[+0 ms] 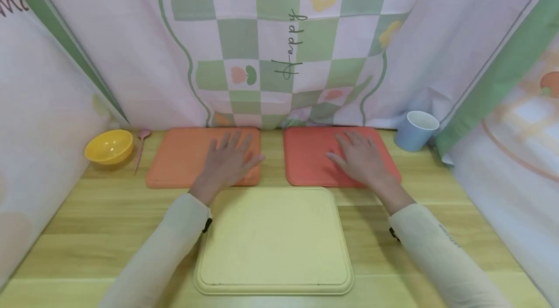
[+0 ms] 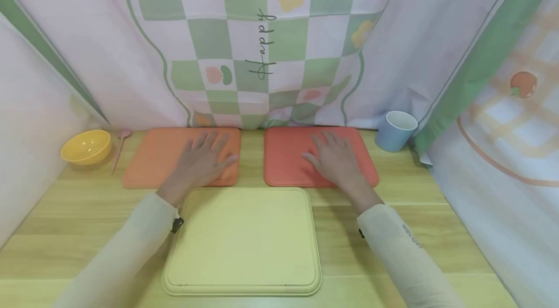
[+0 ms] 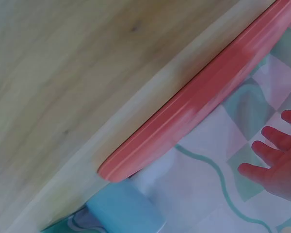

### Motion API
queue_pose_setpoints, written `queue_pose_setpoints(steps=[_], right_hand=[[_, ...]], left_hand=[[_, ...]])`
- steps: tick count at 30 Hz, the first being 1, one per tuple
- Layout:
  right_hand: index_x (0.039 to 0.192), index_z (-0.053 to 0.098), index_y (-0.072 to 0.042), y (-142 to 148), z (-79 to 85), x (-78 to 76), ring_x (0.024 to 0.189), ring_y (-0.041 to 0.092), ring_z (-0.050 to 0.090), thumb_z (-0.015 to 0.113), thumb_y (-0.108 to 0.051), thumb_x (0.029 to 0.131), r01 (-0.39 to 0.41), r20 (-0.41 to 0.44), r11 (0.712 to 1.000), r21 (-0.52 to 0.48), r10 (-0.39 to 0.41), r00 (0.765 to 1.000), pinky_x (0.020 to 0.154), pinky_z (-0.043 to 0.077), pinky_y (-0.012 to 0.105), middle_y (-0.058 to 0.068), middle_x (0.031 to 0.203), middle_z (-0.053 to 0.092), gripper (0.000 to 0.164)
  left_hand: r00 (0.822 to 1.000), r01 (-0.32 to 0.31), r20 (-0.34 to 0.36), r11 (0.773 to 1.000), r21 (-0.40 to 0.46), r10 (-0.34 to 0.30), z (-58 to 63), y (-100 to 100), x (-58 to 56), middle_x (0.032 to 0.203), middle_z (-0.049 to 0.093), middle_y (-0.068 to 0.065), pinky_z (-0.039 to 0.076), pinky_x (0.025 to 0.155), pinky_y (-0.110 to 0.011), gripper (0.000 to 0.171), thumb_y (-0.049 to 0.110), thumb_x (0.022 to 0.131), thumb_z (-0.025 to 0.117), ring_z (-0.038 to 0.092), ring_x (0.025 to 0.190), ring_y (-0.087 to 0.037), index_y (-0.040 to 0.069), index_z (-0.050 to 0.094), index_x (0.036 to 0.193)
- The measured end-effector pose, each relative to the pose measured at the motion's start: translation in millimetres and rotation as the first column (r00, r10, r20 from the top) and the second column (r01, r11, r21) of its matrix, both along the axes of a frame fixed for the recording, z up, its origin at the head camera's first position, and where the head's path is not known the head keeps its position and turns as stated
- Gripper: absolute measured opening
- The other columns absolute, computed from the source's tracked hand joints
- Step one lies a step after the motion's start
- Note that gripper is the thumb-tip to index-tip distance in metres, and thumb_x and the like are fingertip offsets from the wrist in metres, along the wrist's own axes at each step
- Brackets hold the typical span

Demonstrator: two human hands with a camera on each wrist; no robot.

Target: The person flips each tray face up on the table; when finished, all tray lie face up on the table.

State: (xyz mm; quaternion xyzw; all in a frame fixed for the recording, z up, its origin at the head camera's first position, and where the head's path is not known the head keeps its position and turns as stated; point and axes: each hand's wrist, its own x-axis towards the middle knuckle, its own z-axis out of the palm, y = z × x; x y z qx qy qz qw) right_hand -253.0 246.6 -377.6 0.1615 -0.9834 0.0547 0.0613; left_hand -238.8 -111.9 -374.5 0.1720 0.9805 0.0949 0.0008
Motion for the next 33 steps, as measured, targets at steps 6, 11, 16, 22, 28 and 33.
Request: queue_pose_setpoints(steps=[6,11,16,22,28,33], right_hand=[[0.15,0.045,-0.001,9,1.8,2.0,0.14,0.048,0.035,0.049,-0.052,0.105,0.0,-0.031,1.0,0.009,0.0,1.0,0.111,0.025,0.07,0.029,0.15,0.041,0.068],[0.146,0.048,0.002,18,2.8,-0.3,0.134,0.049,0.041,0.053,-0.048,0.104,-0.014,-0.088,1.0,0.006,0.014,0.996,0.108,0.032,0.068,0.031,0.145,0.046,0.066],[0.144,0.05,0.005,28,2.3,-5.0,0.133,0.049,0.043,0.058,-0.044,0.102,-0.016,-0.119,1.0,-0.022,0.014,0.993,0.107,0.035,0.066,0.031,0.143,0.049,0.065],[0.143,0.05,0.007,42,2.2,-12.2,0.128,0.051,0.046,0.06,-0.044,0.102,0.005,-0.111,1.0,-0.025,-0.008,0.994,0.103,0.04,0.063,0.031,0.142,0.049,0.066],[0.149,0.042,0.005,56,5.6,-15.8,0.132,0.053,0.041,0.058,-0.045,0.102,0.069,-0.034,0.997,-0.042,-0.071,0.997,0.105,0.037,0.065,0.032,0.148,0.043,0.071],[0.151,0.039,0.004,65,5.3,-15.3,0.132,0.054,0.04,0.061,-0.043,0.101,0.084,-0.001,0.993,-0.083,-0.084,0.996,0.106,0.036,0.066,0.033,0.148,0.043,0.072]], left_hand=[[0.998,0.033,-0.051,0.999,-0.025,-0.034,-1.7,13,-8.1,0.165,0.023,-0.012,0.015,0.117,-0.066,0.083,0.075,0.099,0.025,0.018,0.151,-0.038,0.023,0.022,0.163],[0.995,0.059,-0.08,0.998,-0.028,-0.061,-0.9,23,-13.2,0.163,0.027,-0.009,0.021,0.115,-0.065,0.083,0.075,0.099,0.029,0.024,0.149,-0.038,0.021,0.024,0.162],[0.994,0.084,-0.074,0.996,-0.022,-0.085,-5.0,33,-17.8,0.159,0.033,-0.011,0.027,0.112,-0.065,0.08,0.073,0.1,0.031,0.03,0.145,-0.037,0.02,0.028,0.16],[0.995,0.091,-0.046,0.995,-0.038,-0.093,-11.2,43,-24.6,0.157,0.035,-0.012,0.03,0.112,-0.062,0.078,0.072,0.101,0.029,0.031,0.145,-0.035,0.022,0.031,0.16],[0.992,0.114,-0.045,0.994,0.001,-0.114,-11.4,54,-32.3,0.156,0.038,-0.01,0.034,0.109,-0.061,0.079,0.073,0.1,0.031,0.034,0.144,-0.035,0.021,0.034,0.158],[0.994,0.112,-0.015,0.992,0.049,-0.112,-12.7,61,-39.8,0.156,0.039,-0.009,0.036,0.109,-0.061,0.077,0.07,0.099,0.04,0.036,0.142,-0.036,0.022,0.033,0.159]])
